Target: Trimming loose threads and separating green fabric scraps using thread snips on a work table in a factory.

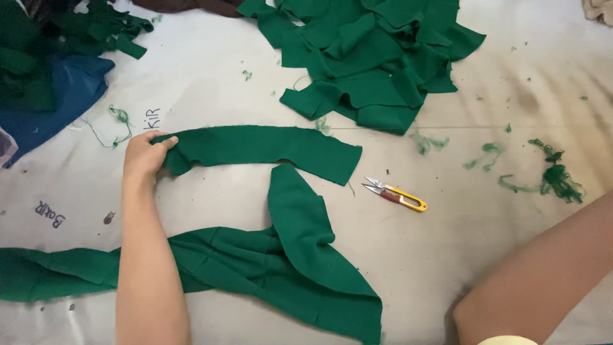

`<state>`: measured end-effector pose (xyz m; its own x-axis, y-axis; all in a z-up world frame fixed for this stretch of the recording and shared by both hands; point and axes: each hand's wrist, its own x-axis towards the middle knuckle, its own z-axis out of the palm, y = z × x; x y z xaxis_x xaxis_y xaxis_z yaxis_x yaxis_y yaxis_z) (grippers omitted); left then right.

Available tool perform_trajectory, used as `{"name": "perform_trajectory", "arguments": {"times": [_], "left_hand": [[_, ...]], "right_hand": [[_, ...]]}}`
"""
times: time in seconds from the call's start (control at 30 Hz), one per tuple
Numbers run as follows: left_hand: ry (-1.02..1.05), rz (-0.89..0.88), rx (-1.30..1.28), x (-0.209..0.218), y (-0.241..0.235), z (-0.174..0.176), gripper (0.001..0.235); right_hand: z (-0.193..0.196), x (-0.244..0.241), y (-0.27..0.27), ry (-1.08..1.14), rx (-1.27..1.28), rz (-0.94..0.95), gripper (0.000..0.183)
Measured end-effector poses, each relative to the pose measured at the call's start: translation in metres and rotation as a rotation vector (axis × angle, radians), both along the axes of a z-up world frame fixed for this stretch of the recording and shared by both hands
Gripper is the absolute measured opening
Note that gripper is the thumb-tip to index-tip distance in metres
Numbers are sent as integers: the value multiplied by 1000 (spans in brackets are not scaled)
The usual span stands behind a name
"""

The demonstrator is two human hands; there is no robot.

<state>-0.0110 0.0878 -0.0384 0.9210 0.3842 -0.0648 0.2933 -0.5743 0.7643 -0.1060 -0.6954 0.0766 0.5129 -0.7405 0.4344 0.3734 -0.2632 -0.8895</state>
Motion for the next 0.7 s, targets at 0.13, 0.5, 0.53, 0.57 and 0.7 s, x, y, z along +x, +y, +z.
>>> {"name": "perform_trajectory", "arguments": {"times": [0.13,0.5,0.53,0.57,0.7], "left_hand": [[-8,0,-49,-10,-11,22,28],[-12,-31,-28,0,-2,3,30],[-12,-30,-30,-2,-5,6,30],[-17,-30,-40,-3,-6,9,29],[4,-36,-7,3,-1,4,30]], "right_hand": [[-7,-3,-8,158,-450,-94,12],[-42,47,320,270,-1095,717,46],[-44,43,327,270,-1097,717,46],[-46,39,335,379,-1180,680,36],[-79,60,317,438,-1252,602,4]]}}
